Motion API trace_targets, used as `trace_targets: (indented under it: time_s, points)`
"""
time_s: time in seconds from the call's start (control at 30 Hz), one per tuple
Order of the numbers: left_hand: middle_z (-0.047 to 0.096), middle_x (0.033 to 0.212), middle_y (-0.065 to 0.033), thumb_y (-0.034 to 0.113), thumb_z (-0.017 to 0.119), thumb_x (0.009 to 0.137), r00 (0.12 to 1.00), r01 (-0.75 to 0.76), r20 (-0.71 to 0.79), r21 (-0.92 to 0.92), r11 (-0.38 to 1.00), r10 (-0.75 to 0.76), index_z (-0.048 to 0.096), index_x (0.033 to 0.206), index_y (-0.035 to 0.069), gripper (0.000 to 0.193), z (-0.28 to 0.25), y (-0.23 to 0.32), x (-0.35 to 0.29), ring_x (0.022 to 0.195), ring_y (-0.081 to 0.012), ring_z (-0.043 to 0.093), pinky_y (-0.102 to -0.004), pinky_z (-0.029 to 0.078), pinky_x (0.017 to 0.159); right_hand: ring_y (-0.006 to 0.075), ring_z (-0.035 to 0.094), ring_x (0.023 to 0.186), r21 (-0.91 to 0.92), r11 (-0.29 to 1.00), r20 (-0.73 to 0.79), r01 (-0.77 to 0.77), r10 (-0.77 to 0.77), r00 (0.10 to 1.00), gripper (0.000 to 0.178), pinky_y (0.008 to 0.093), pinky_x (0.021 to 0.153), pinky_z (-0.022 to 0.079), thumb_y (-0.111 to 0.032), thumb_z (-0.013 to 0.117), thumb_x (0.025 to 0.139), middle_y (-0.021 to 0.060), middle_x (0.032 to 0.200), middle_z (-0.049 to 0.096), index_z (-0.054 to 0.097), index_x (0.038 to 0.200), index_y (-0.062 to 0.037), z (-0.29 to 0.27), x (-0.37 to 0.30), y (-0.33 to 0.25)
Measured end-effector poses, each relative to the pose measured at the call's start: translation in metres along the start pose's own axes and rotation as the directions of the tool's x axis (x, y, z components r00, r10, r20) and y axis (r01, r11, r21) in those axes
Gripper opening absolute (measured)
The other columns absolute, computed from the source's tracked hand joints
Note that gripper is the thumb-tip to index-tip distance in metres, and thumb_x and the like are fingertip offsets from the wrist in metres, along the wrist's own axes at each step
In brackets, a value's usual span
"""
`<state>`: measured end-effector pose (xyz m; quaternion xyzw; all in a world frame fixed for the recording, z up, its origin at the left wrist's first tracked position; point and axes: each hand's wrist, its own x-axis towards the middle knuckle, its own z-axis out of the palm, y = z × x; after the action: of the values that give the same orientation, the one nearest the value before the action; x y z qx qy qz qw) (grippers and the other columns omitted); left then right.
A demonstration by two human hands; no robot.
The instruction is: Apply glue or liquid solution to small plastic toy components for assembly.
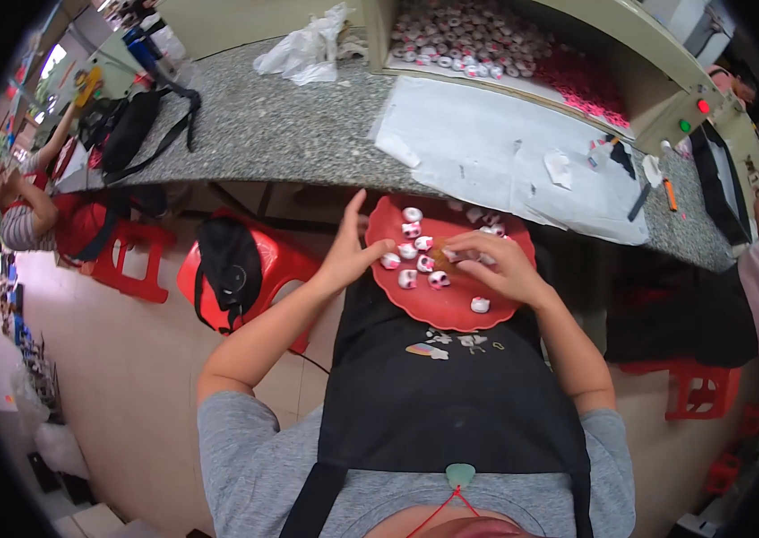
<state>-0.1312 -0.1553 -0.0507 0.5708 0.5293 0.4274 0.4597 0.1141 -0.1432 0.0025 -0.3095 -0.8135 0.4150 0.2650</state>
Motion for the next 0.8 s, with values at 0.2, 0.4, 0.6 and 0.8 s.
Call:
trace_targets:
  time_s: [0.2,0.4,0.6,0.8]
  points:
    - [0.044,0.112,-0.0073,-0.004,0.038,0.062,0.965,0.257,0.173,-0.460,0.850,-0.198,0.031,0.121,0.003,0.060,-0.006,-0.004,-0.003,0.099,-0.0138,0.043,-0.0242,0.035,0.081,0.0181,0.054,0.085,-0.129,0.991,-0.349,-0.038,-0.010,0.937,0.019,0.0259,0.076,0.040,-0.004,0.051,0.074,0.0101,0.091,0.056,0.055,0.092,-0.0004,-0.027,-0.011,0.002]
    - [0.055,0.088,-0.0023,0.001,0.038,0.065,0.959,0.255,-0.005,-0.415,0.873,-0.282,0.034,0.120,0.001,0.055,-0.115,-0.006,-0.070,0.061,-0.0047,0.047,-0.0150,0.038,0.056,0.0131,0.052,0.083,0.026,0.998,-0.413,0.056,-0.040,0.910,0.019,0.0253,0.073,0.041,-0.008,0.051,0.077,0.0063,0.089,0.055,0.053,0.095,-0.0017,-0.063,-0.023,-0.006]
    - [0.046,0.109,-0.0110,0.009,0.039,0.059,0.995,0.073,-0.036,-0.367,0.927,-0.092,0.036,0.114,0.000,0.056,-0.193,0.046,-0.092,0.099,-0.0225,0.045,-0.0297,0.035,0.085,0.0112,0.052,0.079,0.093,0.967,-0.835,0.237,-0.054,0.548,0.018,0.0228,0.069,0.041,-0.010,0.046,0.079,0.0061,0.087,0.055,0.050,0.093,0.0000,-0.176,-0.088,-0.053]
    - [0.043,0.111,-0.0110,0.007,0.037,0.062,0.988,0.027,-0.092,-0.691,0.722,-0.124,0.034,0.117,0.006,0.055,-0.241,0.012,-0.003,0.099,-0.0261,0.045,-0.0356,0.038,0.084,0.0108,0.052,0.074,0.107,0.988,-0.798,0.112,0.018,0.602,0.019,0.0227,0.064,0.043,-0.011,0.046,0.079,0.0067,0.085,0.055,0.050,0.095,0.0001,-0.201,-0.110,-0.062]
